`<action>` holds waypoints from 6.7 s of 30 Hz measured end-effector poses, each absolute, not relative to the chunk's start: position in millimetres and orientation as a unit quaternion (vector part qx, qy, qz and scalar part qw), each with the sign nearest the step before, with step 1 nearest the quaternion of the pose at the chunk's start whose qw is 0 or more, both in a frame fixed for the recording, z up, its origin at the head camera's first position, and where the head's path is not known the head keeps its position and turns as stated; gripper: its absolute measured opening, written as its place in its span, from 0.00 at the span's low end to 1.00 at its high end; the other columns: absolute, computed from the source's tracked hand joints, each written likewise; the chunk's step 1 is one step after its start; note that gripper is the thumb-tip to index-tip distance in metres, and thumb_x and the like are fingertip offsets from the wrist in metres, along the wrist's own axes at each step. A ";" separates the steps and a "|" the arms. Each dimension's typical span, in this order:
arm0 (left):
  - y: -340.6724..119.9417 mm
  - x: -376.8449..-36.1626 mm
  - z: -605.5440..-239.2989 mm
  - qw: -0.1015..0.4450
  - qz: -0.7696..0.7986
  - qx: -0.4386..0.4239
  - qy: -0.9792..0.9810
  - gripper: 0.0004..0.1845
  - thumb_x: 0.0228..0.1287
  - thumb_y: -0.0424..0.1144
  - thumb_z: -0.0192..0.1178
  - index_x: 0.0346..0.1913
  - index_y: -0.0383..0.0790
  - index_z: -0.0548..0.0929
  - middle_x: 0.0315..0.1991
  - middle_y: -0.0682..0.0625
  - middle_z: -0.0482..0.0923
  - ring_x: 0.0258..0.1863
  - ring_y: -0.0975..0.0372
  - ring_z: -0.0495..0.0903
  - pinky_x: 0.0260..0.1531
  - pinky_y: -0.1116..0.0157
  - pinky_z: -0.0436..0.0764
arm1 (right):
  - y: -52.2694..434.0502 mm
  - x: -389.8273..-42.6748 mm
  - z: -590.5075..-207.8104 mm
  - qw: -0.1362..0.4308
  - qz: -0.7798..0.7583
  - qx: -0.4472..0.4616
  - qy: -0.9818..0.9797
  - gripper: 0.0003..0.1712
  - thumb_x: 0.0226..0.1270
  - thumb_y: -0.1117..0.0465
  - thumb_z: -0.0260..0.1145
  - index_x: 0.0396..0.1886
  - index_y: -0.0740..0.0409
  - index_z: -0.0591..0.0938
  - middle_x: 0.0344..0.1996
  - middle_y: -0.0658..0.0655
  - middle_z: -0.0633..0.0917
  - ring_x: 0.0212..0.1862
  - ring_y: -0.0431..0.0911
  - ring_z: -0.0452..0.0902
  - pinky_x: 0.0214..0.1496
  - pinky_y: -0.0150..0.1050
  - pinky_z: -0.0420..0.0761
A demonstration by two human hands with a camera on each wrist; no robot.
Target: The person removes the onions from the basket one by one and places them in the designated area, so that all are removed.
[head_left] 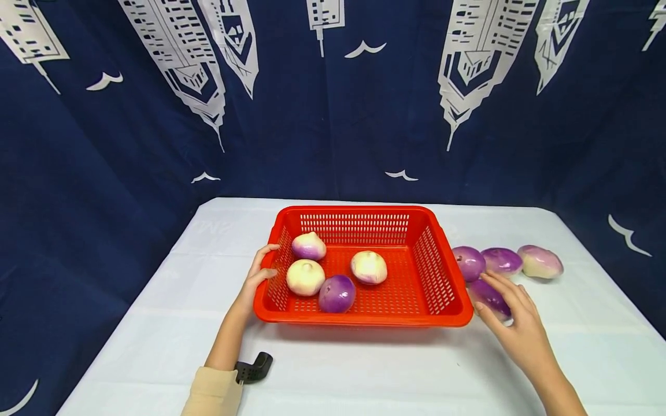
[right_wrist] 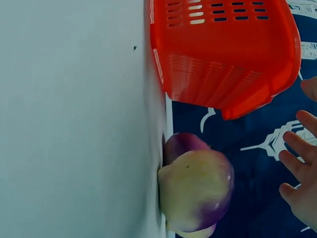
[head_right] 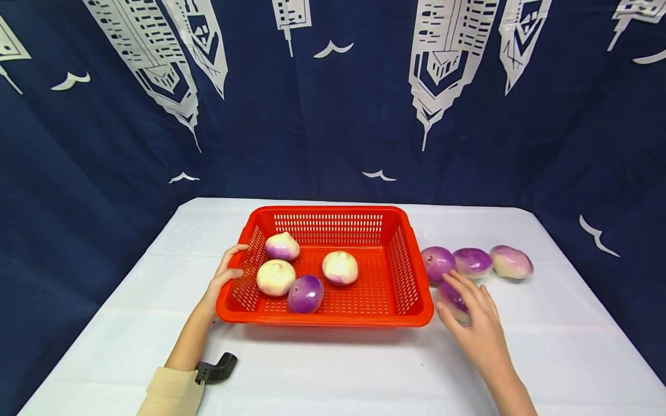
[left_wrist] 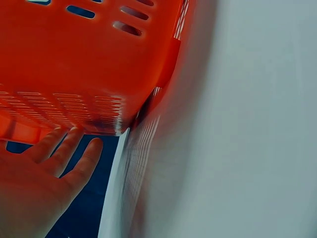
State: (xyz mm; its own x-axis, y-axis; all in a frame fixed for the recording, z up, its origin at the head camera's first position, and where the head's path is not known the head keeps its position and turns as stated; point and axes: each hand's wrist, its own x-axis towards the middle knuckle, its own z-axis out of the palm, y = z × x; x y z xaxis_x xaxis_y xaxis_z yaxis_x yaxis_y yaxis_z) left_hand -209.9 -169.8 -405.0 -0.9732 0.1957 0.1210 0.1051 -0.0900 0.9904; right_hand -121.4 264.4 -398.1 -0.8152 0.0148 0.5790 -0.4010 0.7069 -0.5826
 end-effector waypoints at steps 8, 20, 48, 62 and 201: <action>-168.8 -210.2 -407.0 0.042 0.732 0.120 0.669 0.30 0.51 0.29 0.37 0.62 0.38 0.53 0.63 0.42 0.52 0.59 0.52 0.57 0.51 0.64 0.67 | 252.1 -112.7 -383.9 0.247 0.373 0.100 -0.889 0.33 0.54 0.66 0.65 0.61 0.50 0.70 0.60 0.30 0.64 0.62 0.19 0.51 0.58 0.14 0.47; -169.2 -211.8 -403.0 0.040 0.732 0.116 0.670 0.30 0.51 0.29 0.37 0.62 0.39 0.53 0.62 0.43 0.53 0.59 0.52 0.57 0.52 0.63 0.64 | 231.3 -122.3 -352.4 0.210 0.378 0.136 -0.892 0.36 0.53 0.64 0.66 0.63 0.44 0.68 0.61 0.42 0.67 0.61 0.21 0.53 0.55 0.16 0.61; -170.3 -211.1 -406.1 0.036 0.740 0.117 0.661 0.29 0.50 0.28 0.37 0.60 0.41 0.56 0.61 0.42 0.53 0.58 0.51 0.57 0.52 0.61 0.64 | 176.5 -188.0 -340.0 0.028 0.285 0.208 -0.935 0.44 0.54 0.42 0.64 0.68 0.47 0.58 0.68 0.55 0.59 0.67 0.56 0.55 0.56 0.62 0.65; -171.9 -210.7 -404.7 0.037 0.738 0.114 0.664 0.29 0.51 0.29 0.37 0.60 0.41 0.55 0.61 0.43 0.53 0.57 0.52 0.58 0.51 0.63 0.65 | 152.3 -202.6 -333.8 0.007 0.250 0.225 -0.942 0.50 0.53 0.40 0.64 0.71 0.47 0.50 0.68 0.58 0.58 0.67 0.57 0.58 0.56 0.58 0.69; -170.4 -208.2 -401.8 0.042 0.740 0.116 0.662 0.31 0.50 0.29 0.38 0.62 0.37 0.53 0.63 0.40 0.51 0.59 0.51 0.56 0.52 0.61 0.65 | 156.6 -202.8 -330.8 0.112 0.219 0.260 -0.934 0.36 0.51 0.55 0.68 0.62 0.45 0.68 0.61 0.58 0.67 0.60 0.57 0.64 0.53 0.54 0.73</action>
State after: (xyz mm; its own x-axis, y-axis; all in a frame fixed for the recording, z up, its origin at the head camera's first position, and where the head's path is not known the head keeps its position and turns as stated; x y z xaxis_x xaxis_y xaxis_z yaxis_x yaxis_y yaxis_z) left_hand -208.2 -170.4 -401.8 -0.9694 0.2158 0.1167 0.0920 -0.1211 0.9884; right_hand -202.8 156.6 -330.8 -0.8399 -0.4366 0.3225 -0.5345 0.7686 -0.3516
